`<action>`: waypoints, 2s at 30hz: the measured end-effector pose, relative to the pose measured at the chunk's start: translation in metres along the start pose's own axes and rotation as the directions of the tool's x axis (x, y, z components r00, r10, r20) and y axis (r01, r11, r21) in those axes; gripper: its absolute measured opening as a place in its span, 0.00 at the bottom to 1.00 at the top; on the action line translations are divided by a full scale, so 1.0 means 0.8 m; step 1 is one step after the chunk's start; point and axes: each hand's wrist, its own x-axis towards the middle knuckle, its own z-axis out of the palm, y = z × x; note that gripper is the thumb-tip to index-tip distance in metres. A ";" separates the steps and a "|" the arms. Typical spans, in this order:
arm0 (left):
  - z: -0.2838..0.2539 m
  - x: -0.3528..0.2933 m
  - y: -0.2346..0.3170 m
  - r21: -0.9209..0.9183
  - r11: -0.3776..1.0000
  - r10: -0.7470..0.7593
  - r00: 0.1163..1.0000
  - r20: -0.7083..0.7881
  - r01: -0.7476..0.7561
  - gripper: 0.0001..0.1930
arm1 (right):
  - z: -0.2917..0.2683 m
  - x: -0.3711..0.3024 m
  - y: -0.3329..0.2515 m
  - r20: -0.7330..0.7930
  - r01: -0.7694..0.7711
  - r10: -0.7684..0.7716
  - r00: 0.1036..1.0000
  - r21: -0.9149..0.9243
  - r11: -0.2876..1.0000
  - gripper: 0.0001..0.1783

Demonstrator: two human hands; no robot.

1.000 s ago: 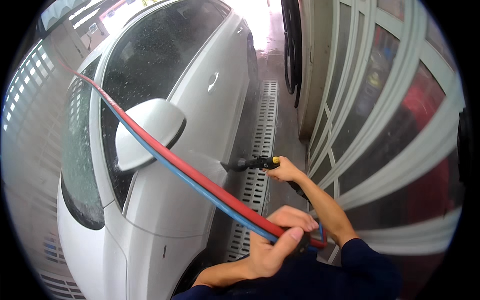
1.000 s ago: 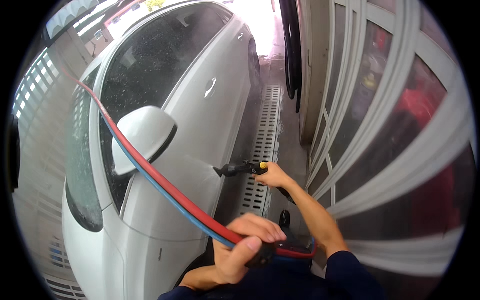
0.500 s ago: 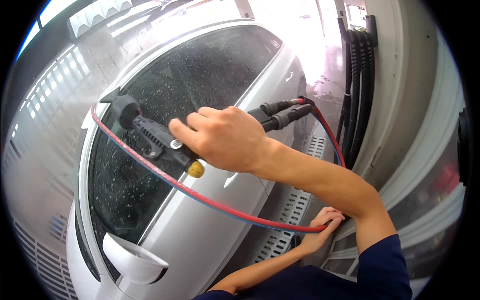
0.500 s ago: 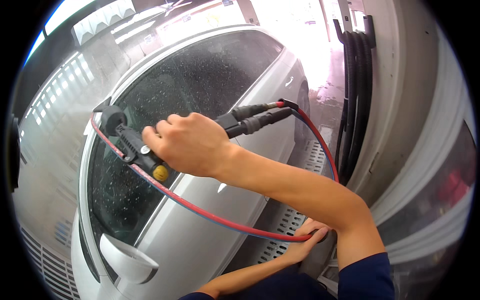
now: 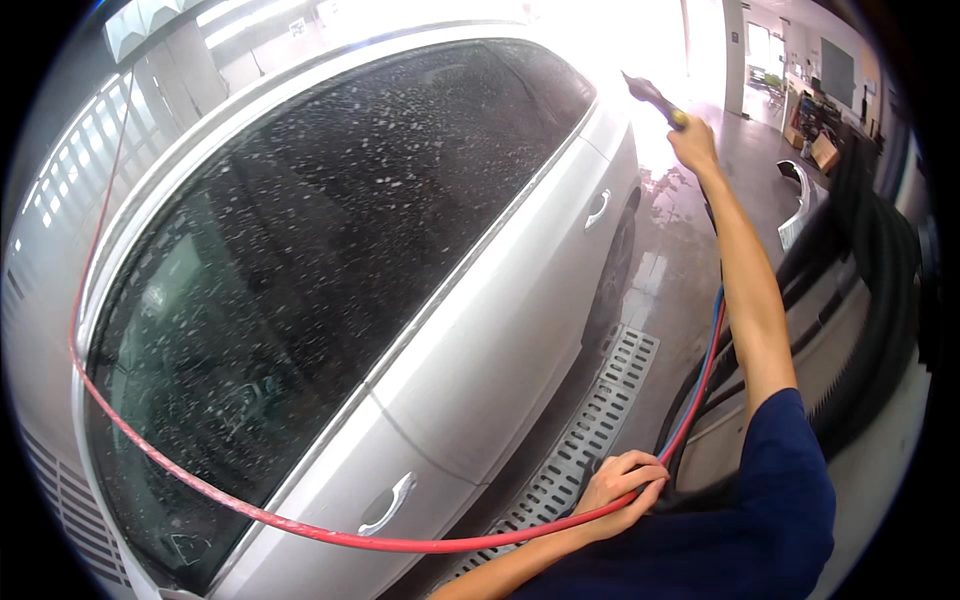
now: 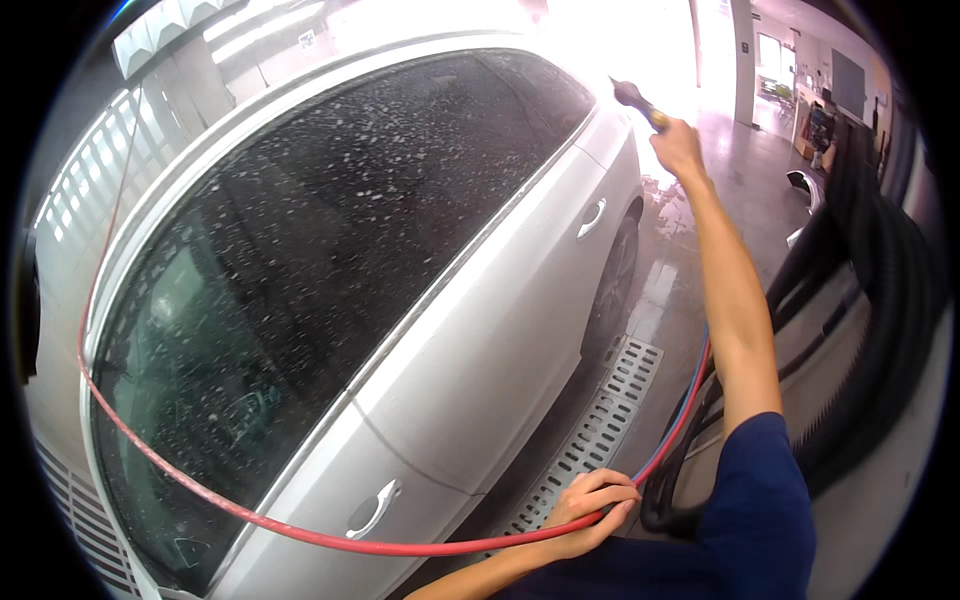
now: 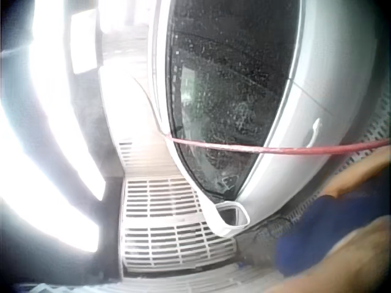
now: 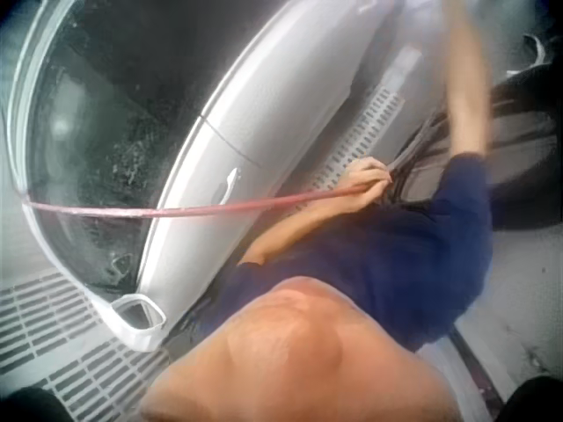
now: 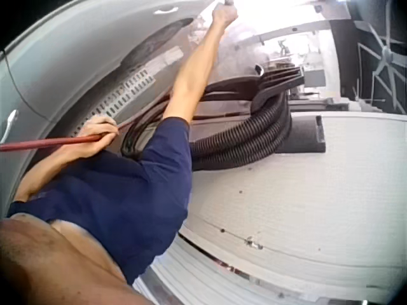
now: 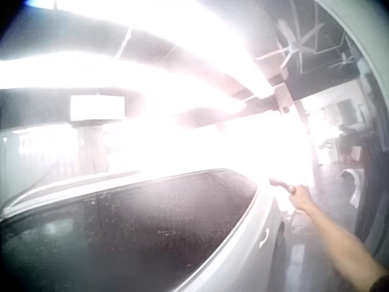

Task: The person washes a white SUV in a garage using a high-pressure water hose. They systematically spray the vehicle's exterior, including the rear, sides, wheels, and front, and also rinse the interior door jambs after opening the doors. The person moves around the vehicle to ensure full coverage.

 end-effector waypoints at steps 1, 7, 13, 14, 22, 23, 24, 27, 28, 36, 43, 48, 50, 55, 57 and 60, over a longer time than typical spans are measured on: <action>0.004 0.035 -0.023 0.058 0.998 0.000 1.000 -0.021 0.002 0.06 | 0.036 0.021 0.082 -0.016 -0.067 0.067 0.998 0.011 0.998 0.19; 0.034 0.257 -0.132 0.076 0.984 -0.163 0.987 0.005 0.162 0.05 | 0.205 0.026 0.421 0.184 -0.348 0.364 0.913 -0.114 0.931 0.16; 0.089 0.467 -0.222 -0.034 0.986 -0.153 0.961 0.230 0.165 0.07 | 0.279 -0.024 0.460 0.778 -0.396 0.198 0.596 0.070 0.915 0.12; 0.099 0.498 -0.243 -0.088 0.979 -0.160 0.959 0.233 0.185 0.07 | 0.274 -0.016 0.452 0.850 -0.445 0.211 0.483 0.031 0.895 0.13; 0.198 0.809 -0.426 -0.337 0.918 -0.134 0.964 0.231 0.209 0.07 | 0.275 0.135 0.550 0.982 -0.489 -0.096 0.164 0.166 0.856 0.09; 0.207 0.852 -0.441 -0.337 0.917 -0.132 0.961 0.244 0.212 0.07 | 0.285 0.163 0.573 0.983 -0.482 -0.094 0.157 0.159 0.861 0.09; 0.220 0.893 -0.455 -0.337 0.917 -0.130 0.958 0.255 0.214 0.07 | 0.294 0.193 0.599 0.985 -0.475 -0.093 0.148 0.153 0.867 0.09; 0.266 0.995 -0.502 -0.420 0.903 0.004 0.975 0.220 0.091 0.07 | 0.329 0.268 0.694 0.988 -0.471 -0.094 0.122 0.141 0.871 0.09; 0.282 1.028 -0.517 -0.454 0.890 0.050 0.981 0.186 0.040 0.07 | 0.336 0.293 0.731 0.990 -0.486 -0.073 0.121 0.123 0.865 0.09; 0.395 1.345 -0.636 -0.505 0.852 0.103 0.990 -0.100 -0.139 0.13 | 0.445 0.596 1.056 0.917 -0.417 -0.052 0.396 0.230 0.879 0.08; 0.405 1.618 -0.692 -0.546 0.835 -0.218 0.865 -0.451 -0.074 0.17 | 0.574 1.000 1.057 0.618 0.085 -0.342 0.708 0.406 0.910 0.07; 0.391 1.769 -0.792 -0.580 0.773 -0.205 0.763 -0.613 -0.258 0.16 | 0.598 1.129 0.931 -0.001 0.634 -0.911 0.412 0.718 0.286 0.19; 0.411 1.842 -0.802 -0.401 0.910 -0.304 0.496 -0.814 -0.101 0.14 | 0.615 1.159 0.914 -0.332 0.730 -0.898 0.289 0.683 -0.018 0.16; 0.369 2.010 -0.880 -0.380 0.834 -0.227 0.378 -0.897 -0.401 0.16 | 0.742 1.341 0.974 -0.126 0.532 -0.952 0.281 0.846 0.045 0.16; 0.343 2.091 -0.919 -0.324 0.861 -0.190 0.344 -0.920 -0.391 0.18 | 0.834 1.434 1.017 0.116 0.373 -0.940 0.321 0.897 0.238 0.17; 0.326 2.183 -0.973 -0.337 0.896 -0.273 0.241 -0.931 -0.290 0.18 | 0.962 1.553 1.081 0.419 -0.049 -0.799 0.431 0.895 0.443 0.08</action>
